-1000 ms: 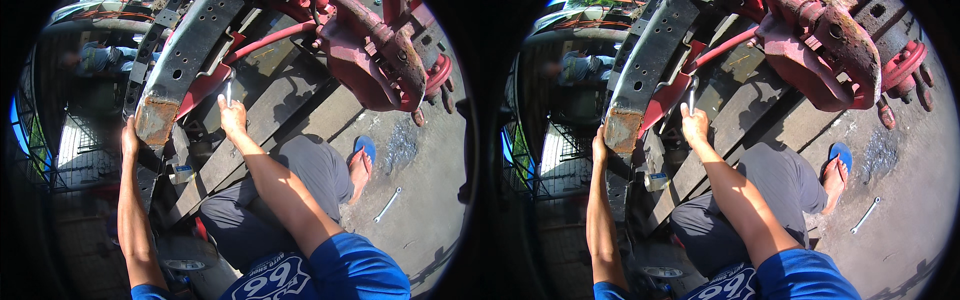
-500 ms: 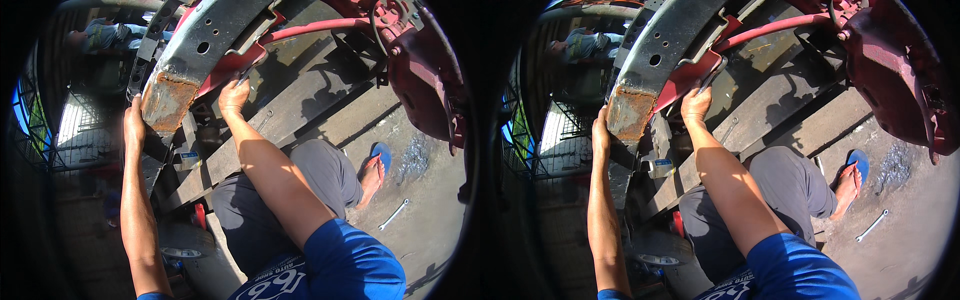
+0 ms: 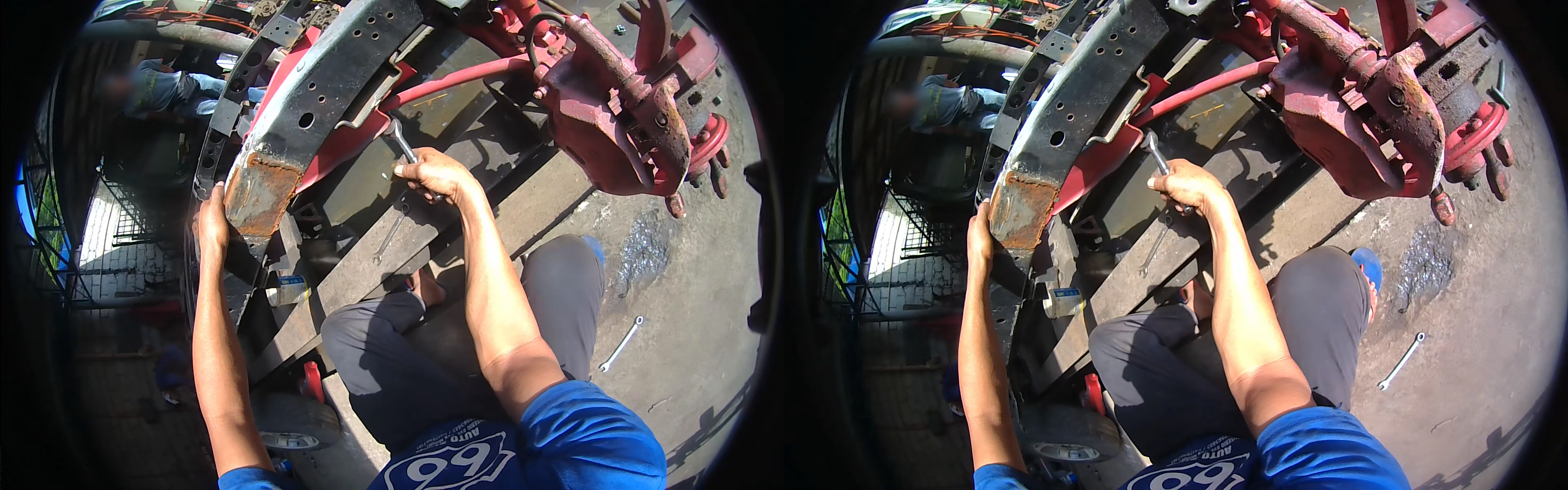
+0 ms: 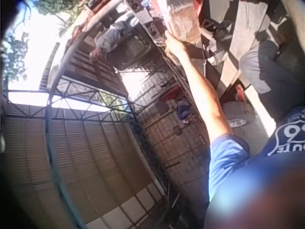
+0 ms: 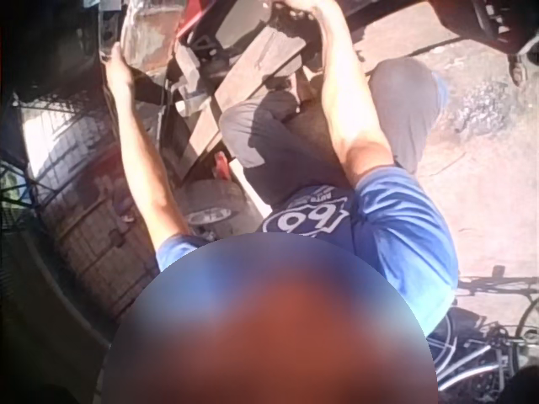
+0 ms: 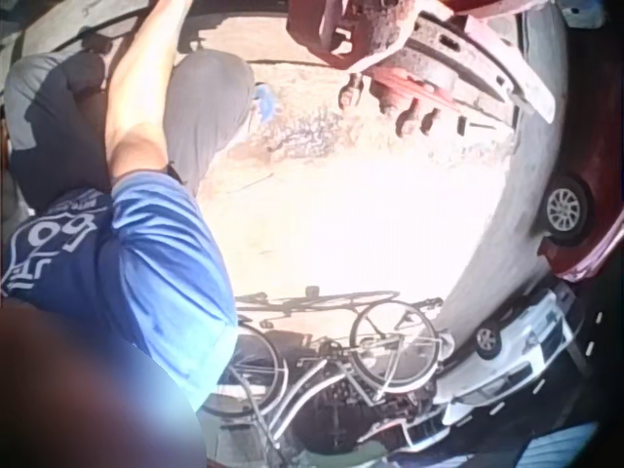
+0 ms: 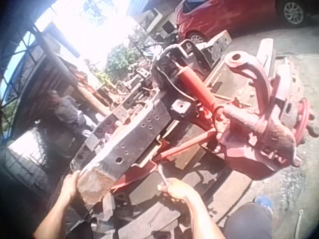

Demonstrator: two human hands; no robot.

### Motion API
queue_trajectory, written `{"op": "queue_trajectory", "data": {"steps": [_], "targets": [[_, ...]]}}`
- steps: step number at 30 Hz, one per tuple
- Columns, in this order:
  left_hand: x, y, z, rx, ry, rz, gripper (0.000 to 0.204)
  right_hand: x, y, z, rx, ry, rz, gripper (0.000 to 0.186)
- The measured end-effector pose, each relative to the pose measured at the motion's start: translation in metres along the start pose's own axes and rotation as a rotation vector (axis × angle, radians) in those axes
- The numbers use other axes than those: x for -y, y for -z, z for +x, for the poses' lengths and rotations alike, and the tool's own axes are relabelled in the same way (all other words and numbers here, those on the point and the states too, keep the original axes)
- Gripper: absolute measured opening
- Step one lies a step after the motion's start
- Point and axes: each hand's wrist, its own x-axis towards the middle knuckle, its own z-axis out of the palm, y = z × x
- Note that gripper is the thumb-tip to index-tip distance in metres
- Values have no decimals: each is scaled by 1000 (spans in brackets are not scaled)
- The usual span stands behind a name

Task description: The person uses a wrench to tighten bolts on a red metal vehicle frame component. They repeatedly reposition the wrench and adjust their grip to secure the fasteners on the frame.

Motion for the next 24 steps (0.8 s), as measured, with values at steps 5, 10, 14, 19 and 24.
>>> {"op": "queue_trajectory", "data": {"steps": [5, 10, 14, 19, 24], "targets": [[-4, 2, -4, -8, -9, -82, 75, -27, -60, 23, -189, 117, 126, 12], [-14, 7, -14, 118, 17, -166, 60, -41, -97, 33, -320, 256, 362, 11], [-19, 7, -18, 135, 8, -294, 59, -28, -105, 25, -248, -86, 620, 35], [-21, 8, -18, 102, 62, -245, 59, -20, -120, 28, -827, 81, 58, 46], [-28, 10, -23, 119, 36, -217, 63, -28, -129, 37, -882, 176, 34, 40]]}}
